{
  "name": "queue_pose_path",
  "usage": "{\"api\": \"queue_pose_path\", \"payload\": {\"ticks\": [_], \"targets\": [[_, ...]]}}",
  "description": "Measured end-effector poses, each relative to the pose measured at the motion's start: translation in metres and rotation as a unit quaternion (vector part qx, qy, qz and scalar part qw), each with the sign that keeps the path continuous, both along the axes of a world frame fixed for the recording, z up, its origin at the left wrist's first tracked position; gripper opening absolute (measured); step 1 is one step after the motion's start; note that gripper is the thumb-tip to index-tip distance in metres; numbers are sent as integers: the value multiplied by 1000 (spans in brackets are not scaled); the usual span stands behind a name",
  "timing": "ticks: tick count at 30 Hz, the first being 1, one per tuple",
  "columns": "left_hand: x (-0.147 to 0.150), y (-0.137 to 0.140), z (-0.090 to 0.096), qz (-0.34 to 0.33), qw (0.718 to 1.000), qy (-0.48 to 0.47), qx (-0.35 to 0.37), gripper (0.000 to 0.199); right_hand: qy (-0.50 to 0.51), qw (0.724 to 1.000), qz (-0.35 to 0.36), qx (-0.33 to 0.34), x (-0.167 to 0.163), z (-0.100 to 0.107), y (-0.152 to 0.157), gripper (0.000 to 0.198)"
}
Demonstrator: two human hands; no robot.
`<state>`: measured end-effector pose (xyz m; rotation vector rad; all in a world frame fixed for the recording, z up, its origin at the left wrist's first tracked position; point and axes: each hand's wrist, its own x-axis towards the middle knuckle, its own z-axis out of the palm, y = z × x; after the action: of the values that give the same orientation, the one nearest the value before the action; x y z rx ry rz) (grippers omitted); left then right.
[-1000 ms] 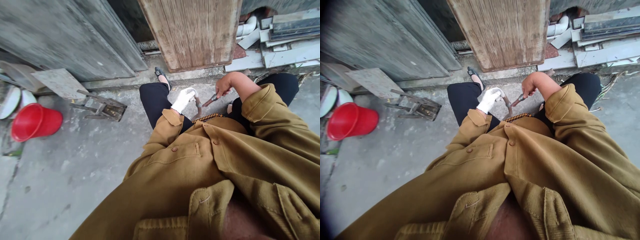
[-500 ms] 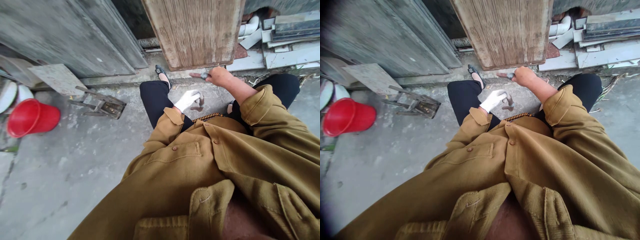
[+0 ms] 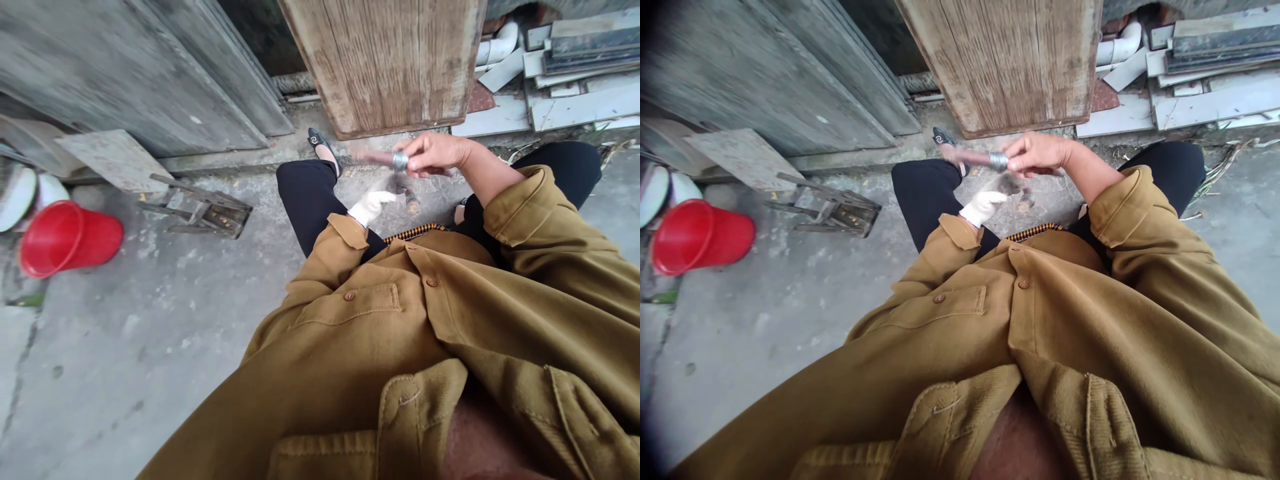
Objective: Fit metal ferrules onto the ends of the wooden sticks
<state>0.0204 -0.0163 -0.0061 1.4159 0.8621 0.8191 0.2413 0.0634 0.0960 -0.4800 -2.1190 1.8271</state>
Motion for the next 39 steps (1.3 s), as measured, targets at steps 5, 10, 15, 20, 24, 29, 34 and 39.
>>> {"api": "queue_pose_path", "payload": {"ticks": [5,10,15,20,24,29,34,39], "targets": [[10,-10,1,-13,999,43,14,77,97,966,-218,-99,-20,2,-16,65],[20,-13,-3,74,989,128,15,42,149,958,-224,-101,-23,6,-22,64],[4,-3,-4,265,953,144,39,47,97,978,-162,-93,-17,7,-17,61],[-4,3,0,168,981,63,80,47,17,979,-179,-98,-21,18,-24,51],[-3,-1,8,176,981,63,48,22,-3,967,-235,-99,-15,16,-17,47],[-12,-3,10,139,982,127,21,21,-76,928,-361,-58,-2,3,8,36],[-12,-4,6,29,992,122,13,18,-452,824,-268,212,0,-7,15,28],[-18,1,13,70,992,107,23,12,-542,840,-7,12,-1,-3,-9,46]]}}
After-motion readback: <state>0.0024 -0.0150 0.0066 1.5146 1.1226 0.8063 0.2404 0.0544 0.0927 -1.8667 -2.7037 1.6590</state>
